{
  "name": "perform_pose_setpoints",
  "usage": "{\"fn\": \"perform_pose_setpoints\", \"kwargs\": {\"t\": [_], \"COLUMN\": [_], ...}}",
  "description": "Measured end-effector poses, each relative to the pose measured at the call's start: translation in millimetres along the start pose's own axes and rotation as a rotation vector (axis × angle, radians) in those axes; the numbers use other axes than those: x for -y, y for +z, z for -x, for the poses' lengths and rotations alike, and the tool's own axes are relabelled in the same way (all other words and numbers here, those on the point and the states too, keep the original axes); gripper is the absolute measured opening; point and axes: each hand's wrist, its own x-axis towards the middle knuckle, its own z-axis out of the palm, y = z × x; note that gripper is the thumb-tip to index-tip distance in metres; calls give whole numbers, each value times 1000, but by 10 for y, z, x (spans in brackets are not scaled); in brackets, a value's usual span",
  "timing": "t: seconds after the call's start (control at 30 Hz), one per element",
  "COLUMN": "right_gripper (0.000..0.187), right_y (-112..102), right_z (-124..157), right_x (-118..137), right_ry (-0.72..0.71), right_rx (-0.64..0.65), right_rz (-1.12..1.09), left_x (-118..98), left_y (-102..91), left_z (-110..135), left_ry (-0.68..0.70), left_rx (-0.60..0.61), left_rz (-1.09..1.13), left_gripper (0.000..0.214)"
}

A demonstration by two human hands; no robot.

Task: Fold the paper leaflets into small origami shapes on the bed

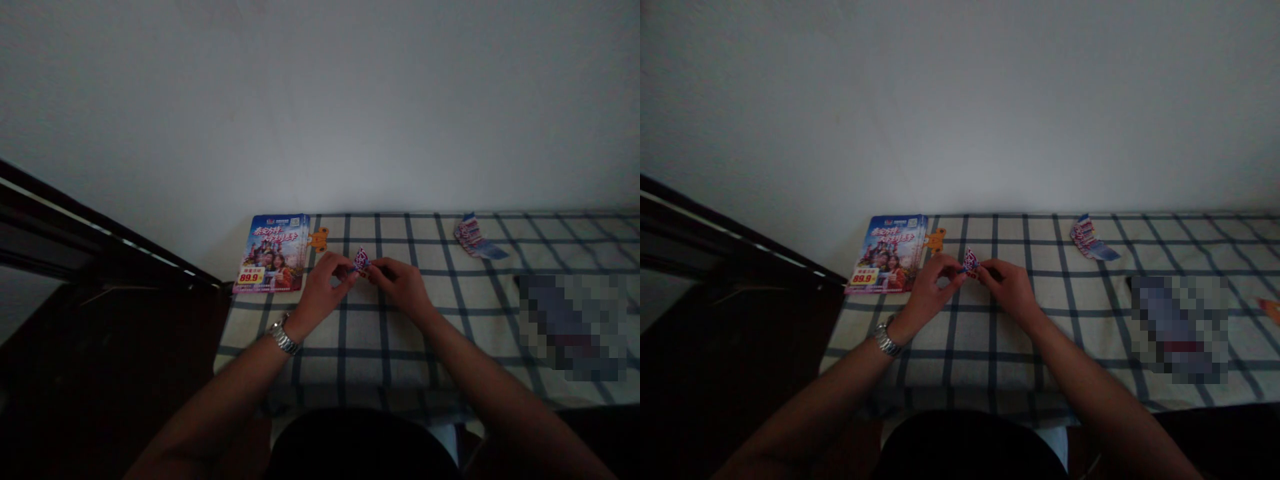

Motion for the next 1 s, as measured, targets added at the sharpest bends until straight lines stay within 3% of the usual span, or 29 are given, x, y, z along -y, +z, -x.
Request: {"fn": "perform_pose_setpoints", "kwargs": {"t": [0.13,0.3,0.67,1.0], "right_gripper": [24,26,23,30], "right_y": [46,78,45,87], "right_z": [-3,9,-6,3], "right_x": [-42,-78,-5,-6], "right_ry": [-11,-44,-181,88], "right_rx": [4,31,75,131], "right_rz": [9,-43,-13,-401], "left_x": [-30,-55,39,23], "left_y": [36,44,59,58], "left_z": [8,1,21,12], "left_ry": [-11,-36,-153,-151], "left_rx": [81,36,64,99], "left_rz": [60,139,223,267], "left_gripper": [20,21,35,44]}}
